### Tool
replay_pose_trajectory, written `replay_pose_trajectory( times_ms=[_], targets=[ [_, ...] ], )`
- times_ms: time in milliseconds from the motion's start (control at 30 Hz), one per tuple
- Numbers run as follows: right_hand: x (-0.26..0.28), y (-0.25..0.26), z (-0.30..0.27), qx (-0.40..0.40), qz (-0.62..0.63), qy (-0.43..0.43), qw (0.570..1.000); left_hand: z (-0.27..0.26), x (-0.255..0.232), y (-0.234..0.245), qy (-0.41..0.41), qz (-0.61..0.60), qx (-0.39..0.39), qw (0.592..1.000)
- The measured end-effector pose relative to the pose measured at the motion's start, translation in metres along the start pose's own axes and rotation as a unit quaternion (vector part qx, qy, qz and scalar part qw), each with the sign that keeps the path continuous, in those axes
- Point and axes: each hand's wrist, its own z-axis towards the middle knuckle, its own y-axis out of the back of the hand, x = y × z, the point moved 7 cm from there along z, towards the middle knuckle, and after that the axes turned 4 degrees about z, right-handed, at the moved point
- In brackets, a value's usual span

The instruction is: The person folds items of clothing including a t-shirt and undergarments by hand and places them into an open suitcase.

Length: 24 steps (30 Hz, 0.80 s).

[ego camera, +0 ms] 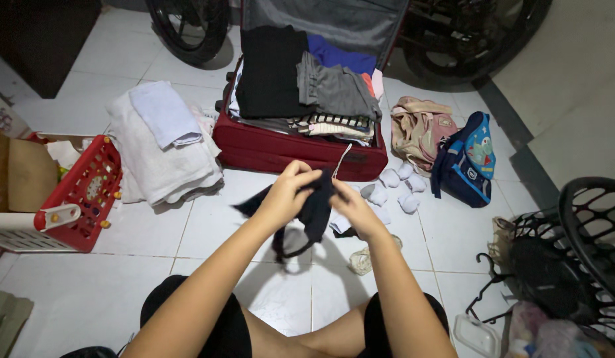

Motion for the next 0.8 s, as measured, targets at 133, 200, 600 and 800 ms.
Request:
replay_pose_trajectory(
  times_ms=[133, 200, 600, 800],
  targets=[
    [0.015, -0.012, -0.002, -0.033, -0.147, -0.020, 0.988, 0.001, -0.017, 0.001, -0.030, 0.025, 0.005, 0.999],
    [0.024, -0.014, -0.003, -0.052, -0.123, -0.037, 0.990, 0.001, -0.014, 0.003, -0.001, 0.010, -0.002, 1.000],
    [0.053, 0.002, -0.001, -0.084, -0.021, -0.038, 0.996, -0.022, 0.071, -0.050, 0.117, -0.230, 0.095, 0.961],
    [0.045, 0.011, 0.000, -0.070, 0.101, -0.065, 0.990, -0.016, 0.070, -0.035, 0.223, -0.325, 0.017, 0.919]
  ],
)
